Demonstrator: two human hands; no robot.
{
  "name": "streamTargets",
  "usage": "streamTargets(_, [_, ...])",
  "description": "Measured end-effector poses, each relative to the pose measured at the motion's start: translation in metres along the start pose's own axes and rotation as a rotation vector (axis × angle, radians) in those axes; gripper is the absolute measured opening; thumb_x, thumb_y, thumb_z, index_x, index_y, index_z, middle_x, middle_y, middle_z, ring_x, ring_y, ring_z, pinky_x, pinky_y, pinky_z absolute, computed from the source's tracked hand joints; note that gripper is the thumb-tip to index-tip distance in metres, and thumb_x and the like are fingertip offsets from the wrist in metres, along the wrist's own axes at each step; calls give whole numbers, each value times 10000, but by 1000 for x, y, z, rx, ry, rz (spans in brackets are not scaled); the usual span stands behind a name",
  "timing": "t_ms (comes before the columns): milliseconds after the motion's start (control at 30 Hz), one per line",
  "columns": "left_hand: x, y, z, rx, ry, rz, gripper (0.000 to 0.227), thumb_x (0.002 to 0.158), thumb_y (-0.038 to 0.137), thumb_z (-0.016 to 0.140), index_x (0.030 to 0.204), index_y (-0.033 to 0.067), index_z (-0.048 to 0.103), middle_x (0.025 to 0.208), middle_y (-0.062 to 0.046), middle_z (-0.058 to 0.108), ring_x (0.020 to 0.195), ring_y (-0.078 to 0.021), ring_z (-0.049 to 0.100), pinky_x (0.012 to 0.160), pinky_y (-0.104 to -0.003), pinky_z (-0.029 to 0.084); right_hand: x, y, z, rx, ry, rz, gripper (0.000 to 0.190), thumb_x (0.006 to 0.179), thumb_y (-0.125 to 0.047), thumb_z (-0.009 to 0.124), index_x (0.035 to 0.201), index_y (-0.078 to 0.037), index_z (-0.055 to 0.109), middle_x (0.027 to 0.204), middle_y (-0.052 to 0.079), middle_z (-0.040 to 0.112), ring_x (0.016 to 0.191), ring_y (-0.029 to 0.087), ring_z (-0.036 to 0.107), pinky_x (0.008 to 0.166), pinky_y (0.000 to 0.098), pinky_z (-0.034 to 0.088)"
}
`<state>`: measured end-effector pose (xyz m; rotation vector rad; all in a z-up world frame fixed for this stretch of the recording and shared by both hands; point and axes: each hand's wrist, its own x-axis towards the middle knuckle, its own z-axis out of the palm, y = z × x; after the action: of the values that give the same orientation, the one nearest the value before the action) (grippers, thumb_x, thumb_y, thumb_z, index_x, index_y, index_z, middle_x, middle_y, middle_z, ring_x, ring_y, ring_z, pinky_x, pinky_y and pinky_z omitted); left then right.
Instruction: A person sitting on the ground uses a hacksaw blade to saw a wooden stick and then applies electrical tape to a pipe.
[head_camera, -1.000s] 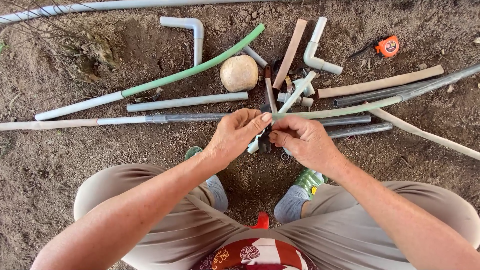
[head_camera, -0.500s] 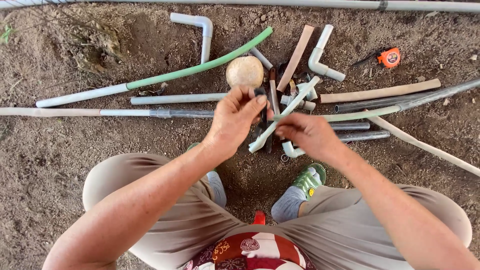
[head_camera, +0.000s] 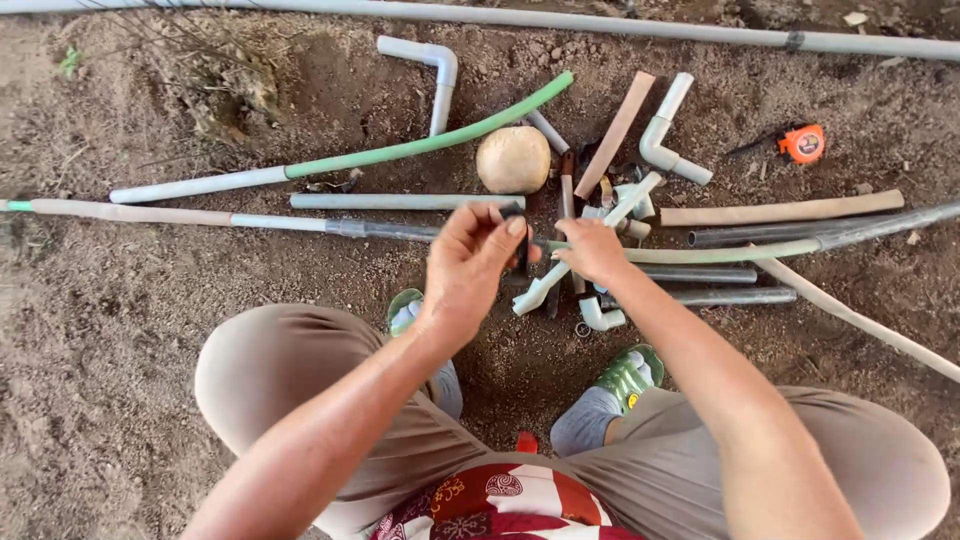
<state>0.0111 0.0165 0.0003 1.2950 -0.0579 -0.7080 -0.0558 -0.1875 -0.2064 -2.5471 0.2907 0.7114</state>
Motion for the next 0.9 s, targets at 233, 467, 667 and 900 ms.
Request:
streamTargets(233, [-10, -82, -19, -93, 134, -58, 81, 926, 79, 563, 941, 18, 511, 797, -100, 595, 696, -170, 656, 603, -202, 532, 12, -12, 16, -44, -156, 158, 544, 870, -400, 597, 1343, -168, 462, 1253, 156, 583, 1160, 362, 513, 984, 571, 298])
streamTargets(467, [-4, -154, -33, -74, 302, -263, 137, 896, 97, 605, 933, -8, 525, 727, -122, 613, 632, -178, 658, 455, -231, 501, 21, -18, 16, 57, -224, 222, 396, 897, -364, 559, 1272, -238, 556, 1268, 109, 595, 1199, 322, 523, 987, 511, 332])
streamTargets(667, [18, -196, -50, -75, 390, -324, 169, 901, 134, 603, 950, -8, 524, 759, -133, 629, 634, -181, 656, 455, -264, 523, -4, -64, -40, 242, -198, 146, 395, 894, -353, 581, 1230, -146, 596, 1190, 161, 617, 1164, 359, 538, 970, 491, 402])
streamTargets(900, [37, -223, -55, 9, 260, -386, 140, 917, 129, 586, 988, 8, 588, 793, -122, 650, 676, -176, 662, 567, -316, 529, -45, -110, -90, 279, -198, 83, 424, 853, -365, 638, 1163, -75, 627, 677, 109, 683, 727, 229, 677, 785, 373, 507])
